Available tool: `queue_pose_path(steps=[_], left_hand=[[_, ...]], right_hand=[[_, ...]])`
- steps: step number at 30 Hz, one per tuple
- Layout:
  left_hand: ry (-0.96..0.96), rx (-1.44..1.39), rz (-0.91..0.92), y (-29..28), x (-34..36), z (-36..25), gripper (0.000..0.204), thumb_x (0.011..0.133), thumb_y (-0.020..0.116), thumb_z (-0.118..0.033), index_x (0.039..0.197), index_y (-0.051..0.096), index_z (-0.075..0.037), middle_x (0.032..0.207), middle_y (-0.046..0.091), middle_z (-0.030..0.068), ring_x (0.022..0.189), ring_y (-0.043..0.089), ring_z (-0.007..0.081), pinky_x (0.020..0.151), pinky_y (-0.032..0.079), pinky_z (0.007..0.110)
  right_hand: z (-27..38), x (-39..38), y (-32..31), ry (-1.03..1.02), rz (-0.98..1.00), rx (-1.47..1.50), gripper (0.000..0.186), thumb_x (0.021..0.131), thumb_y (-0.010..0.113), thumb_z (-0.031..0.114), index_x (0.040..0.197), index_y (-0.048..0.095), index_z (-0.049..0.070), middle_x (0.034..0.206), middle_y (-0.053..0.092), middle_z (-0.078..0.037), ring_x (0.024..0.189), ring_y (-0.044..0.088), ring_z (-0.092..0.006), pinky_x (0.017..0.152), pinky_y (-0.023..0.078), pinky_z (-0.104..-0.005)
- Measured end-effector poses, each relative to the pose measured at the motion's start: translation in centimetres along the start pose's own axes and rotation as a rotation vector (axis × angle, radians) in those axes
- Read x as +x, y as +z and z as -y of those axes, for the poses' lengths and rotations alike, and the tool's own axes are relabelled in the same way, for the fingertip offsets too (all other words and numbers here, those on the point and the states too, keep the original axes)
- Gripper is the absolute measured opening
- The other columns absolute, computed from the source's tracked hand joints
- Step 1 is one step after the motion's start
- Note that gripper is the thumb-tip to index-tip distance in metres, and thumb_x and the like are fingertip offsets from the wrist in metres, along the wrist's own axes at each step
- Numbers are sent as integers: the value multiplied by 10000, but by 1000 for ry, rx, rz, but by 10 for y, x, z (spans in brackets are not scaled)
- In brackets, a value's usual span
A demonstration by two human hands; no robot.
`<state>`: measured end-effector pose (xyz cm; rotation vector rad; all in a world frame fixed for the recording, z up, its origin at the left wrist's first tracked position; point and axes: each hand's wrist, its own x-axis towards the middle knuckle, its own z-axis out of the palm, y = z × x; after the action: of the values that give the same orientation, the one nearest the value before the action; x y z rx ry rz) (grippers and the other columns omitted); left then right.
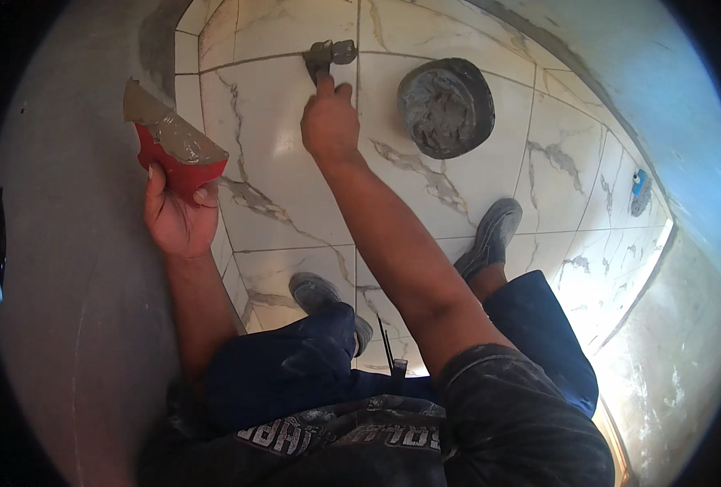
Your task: The person is applying grout or filler to the joints between floor tiles using a putty knife and a spreader.
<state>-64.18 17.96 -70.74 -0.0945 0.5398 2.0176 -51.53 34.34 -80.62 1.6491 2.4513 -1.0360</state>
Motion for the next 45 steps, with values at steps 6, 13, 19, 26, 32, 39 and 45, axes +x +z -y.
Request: queue_pose_path(steps=[6, 13, 19, 26, 32, 39, 45], left_hand=[[-4, 4, 32, 3, 2, 1, 339, 1019, 414, -245, 1334, 476, -136, 1281, 584, 40, 1050, 606, 210, 669, 525, 345], [0, -4, 17, 4, 1, 0, 337, 1018, 416, -241, 1332, 479, -138, 1274, 588, 42, 1046, 607, 209, 670, 524, 345], [8, 12, 15, 1, -1, -2, 334, 1016, 416, -238, 1330, 480, -140, 1279, 584, 40, 1042, 607, 207, 656, 527, 340], [1, 6, 83, 3, 1, 2, 353, 1013, 434, -239, 1342, 470, -116, 1314, 564, 36, 1103, 567, 184, 686, 527, 327], [0, 46, 113, 1, -2, -2, 354, 1013, 436, -247, 1343, 470, -122, 1305, 572, 28, 1092, 568, 174, 677, 506, 312], [0, -21, 52, 8, 1, 2, 339, 1020, 407, -250, 1333, 473, -137, 1271, 586, 44, 1034, 604, 206, 657, 518, 339], [11, 25, 58, 5, -3, -2, 352, 1015, 428, -255, 1339, 474, -125, 1310, 570, 17, 1094, 560, 170, 684, 498, 319]], right_hand=[[6, 10, 12, -28, -60, 3, 387, 908, 519, 130, 1279, 435, 57, 1076, 491, -260, 848, 628, -442, 731, 539, -497], [7, 12, -11, -20, -73, 16, 385, 911, 511, 147, 1283, 454, 67, 1092, 500, -256, 869, 624, -446, 760, 529, -500], [0, 0, -14, 11, 17, -50, 389, 913, 506, 155, 1291, 457, 75, 1112, 506, -253, 913, 619, -446, 792, 518, -510], [-23, 23, -24, 48, -105, 7, 419, 919, 505, 174, 1321, 444, 74, 1129, 509, -255, 969, 607, -441, 823, 510, -506], [-16, -7, -16, 59, -6, -15, 417, 916, 504, 167, 1311, 441, 48, 1144, 513, -264, 990, 600, -437, 855, 498, -501], [4, 30, -23, -59, -43, -83, 417, 898, 518, 148, 1300, 457, 56, 1130, 519, -260, 961, 612, -440, 811, 521, -501], [-1, -3, -11, 0, 66, -120, 396, 885, 526, 130, 1270, 472, 57, 1116, 521, -277, 914, 621, -448, 789, 530, -498]])
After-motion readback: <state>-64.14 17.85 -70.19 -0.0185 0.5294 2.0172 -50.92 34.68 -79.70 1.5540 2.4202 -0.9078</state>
